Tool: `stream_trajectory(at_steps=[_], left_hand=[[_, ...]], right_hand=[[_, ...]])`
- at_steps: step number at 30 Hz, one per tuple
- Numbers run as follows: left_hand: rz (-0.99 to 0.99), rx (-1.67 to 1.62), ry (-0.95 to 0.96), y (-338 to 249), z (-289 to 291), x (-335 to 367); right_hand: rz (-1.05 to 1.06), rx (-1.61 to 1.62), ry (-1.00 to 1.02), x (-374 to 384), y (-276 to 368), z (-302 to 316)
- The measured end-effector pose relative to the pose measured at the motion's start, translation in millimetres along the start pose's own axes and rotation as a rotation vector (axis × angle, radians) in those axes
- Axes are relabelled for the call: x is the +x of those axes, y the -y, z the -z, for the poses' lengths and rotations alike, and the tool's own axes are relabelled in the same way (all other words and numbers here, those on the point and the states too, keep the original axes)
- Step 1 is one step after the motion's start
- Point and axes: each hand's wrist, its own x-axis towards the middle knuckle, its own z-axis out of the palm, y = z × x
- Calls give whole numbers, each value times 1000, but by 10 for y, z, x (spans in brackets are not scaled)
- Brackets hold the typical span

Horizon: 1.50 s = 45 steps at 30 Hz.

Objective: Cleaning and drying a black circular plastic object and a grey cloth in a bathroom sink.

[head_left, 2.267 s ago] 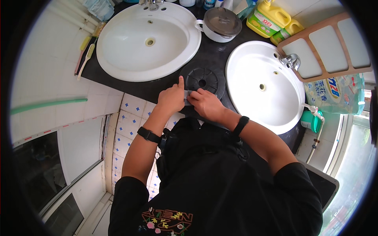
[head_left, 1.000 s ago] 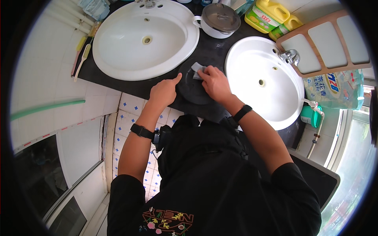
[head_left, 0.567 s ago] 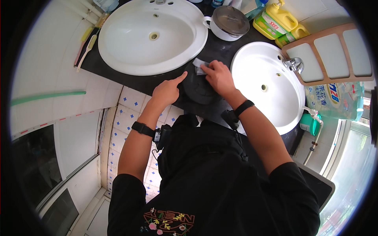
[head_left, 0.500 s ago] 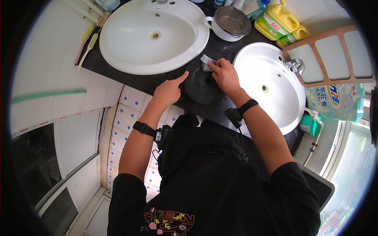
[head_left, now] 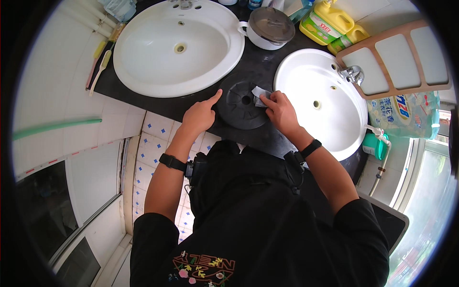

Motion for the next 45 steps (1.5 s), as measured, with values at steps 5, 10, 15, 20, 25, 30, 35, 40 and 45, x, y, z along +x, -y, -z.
stream_trajectory(at_steps=[5,10,15,20,25,30,35,40,45], left_hand=[[-17,14,-36,-30,-50,45],[36,52,-8,-178,-37,53],[26,84,-27,-185,-82,62],[41,98,-53,-200,-116,52],[135,77,20,-318,-53,33],[127,-66,-181,-232,-380,72],[364,-907,-290,-311,-414,198],[627,-1286,-463,-144,-492,311],[656,-1480,-141,-249,-195,136]], right_hand=[[-5,33,77,-149,122,73],[95,84,174,-212,152,171],[-83,419,-19,-223,-55,215],[-568,453,-504,-70,-217,224],[15,283,119,-113,-20,114],[-343,421,167,-46,26,56],[-290,428,125,-90,-26,24],[-279,470,124,-96,-2,10],[-262,568,116,-151,-182,12]])
